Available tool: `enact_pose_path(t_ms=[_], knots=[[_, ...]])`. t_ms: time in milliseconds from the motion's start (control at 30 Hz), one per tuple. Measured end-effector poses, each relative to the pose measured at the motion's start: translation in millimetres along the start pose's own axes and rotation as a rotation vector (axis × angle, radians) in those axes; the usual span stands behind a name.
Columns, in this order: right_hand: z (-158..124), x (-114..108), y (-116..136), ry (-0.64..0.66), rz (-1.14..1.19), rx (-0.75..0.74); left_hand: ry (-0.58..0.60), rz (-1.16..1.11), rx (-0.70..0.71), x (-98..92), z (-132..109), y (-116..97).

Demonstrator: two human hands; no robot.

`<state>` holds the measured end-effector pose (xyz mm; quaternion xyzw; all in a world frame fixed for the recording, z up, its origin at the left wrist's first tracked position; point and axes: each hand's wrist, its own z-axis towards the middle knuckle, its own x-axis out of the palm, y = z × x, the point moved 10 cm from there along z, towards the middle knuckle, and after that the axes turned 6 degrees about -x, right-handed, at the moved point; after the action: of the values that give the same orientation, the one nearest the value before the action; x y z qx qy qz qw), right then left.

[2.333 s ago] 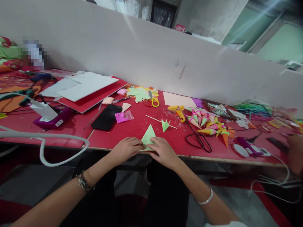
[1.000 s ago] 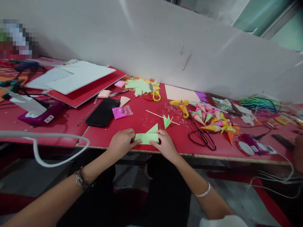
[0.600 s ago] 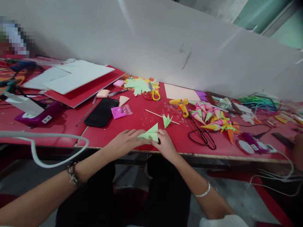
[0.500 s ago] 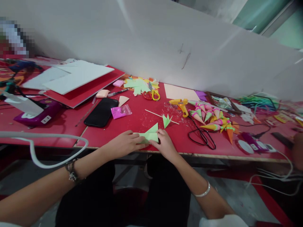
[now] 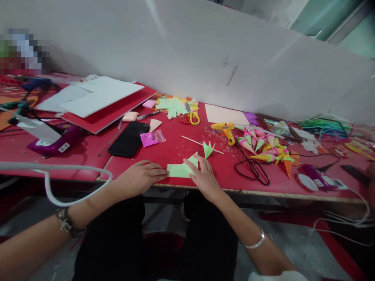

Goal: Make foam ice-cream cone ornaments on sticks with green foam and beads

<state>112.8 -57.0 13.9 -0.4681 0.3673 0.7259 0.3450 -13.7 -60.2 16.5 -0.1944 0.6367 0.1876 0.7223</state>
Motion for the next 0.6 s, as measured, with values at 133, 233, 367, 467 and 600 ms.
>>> enact_pose_path(t_ms=[133, 233, 367, 467, 600], knots=[[1.3, 8.6, 23.5, 0.141, -0.107, -0.213, 0.004, -0.006, -0.01, 0.0, 1.4, -0.4], [-0.9, 10.2, 24.6, 0.18, -0.114, -0.253, -0.007, 0.003, -0.019, -0.5, 0.7, 0.2], [-11.4, 7.6, 16.2, 0.191, -0.118, -0.251, 0.002, 0.008, -0.011, 1.3, -0.7, 0.1], [-22.0, 3.3, 6.5, 0.203, -0.129, -0.225, 0.015, 0.013, -0.006, 3.6, -1.3, 0.5], [-32.9, -3.0, -3.8, 0.234, -0.128, -0.181, 0.024, 0.006, -0.005, 4.9, -2.4, 1.0]])
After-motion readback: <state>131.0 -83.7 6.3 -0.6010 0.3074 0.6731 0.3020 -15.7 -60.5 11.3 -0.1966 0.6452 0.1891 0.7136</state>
